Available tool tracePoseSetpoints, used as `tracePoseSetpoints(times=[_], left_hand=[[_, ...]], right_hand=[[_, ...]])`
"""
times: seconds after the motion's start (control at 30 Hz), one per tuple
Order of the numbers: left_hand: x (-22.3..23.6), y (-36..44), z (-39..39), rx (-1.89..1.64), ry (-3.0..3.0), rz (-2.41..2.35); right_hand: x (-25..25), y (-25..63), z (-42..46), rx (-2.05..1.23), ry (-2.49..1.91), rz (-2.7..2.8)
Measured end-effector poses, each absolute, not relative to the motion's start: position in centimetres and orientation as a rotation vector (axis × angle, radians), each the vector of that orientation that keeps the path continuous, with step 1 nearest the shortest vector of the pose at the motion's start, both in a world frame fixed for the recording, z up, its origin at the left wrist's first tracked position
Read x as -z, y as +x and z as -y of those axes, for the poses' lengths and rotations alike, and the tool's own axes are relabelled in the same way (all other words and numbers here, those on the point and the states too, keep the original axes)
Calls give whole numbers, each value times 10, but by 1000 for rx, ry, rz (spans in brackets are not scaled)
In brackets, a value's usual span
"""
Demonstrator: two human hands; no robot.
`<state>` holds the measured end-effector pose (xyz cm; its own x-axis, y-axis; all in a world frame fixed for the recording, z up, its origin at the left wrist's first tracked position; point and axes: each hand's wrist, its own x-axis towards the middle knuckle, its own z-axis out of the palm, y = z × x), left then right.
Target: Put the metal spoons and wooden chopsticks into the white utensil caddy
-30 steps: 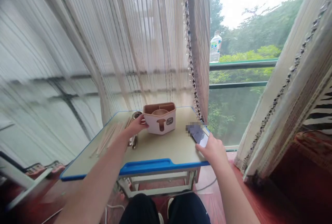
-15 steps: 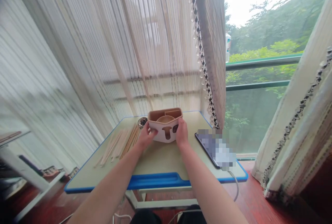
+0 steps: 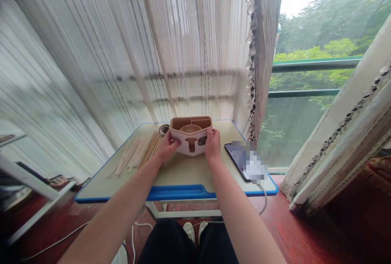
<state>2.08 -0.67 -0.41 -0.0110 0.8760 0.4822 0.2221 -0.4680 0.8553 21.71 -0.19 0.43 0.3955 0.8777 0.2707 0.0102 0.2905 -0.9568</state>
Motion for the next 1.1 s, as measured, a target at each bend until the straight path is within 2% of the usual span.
tracePoseSetpoints(times=[0.47,1.1], left_hand=[[-5,22,23,-1478,1639,-1043],[-2,17,22,-1536,1504,-1047]], right_hand=[[-1,221,6,-552,-1126,1076],[-3,223,6,-556,-1174,1059]])
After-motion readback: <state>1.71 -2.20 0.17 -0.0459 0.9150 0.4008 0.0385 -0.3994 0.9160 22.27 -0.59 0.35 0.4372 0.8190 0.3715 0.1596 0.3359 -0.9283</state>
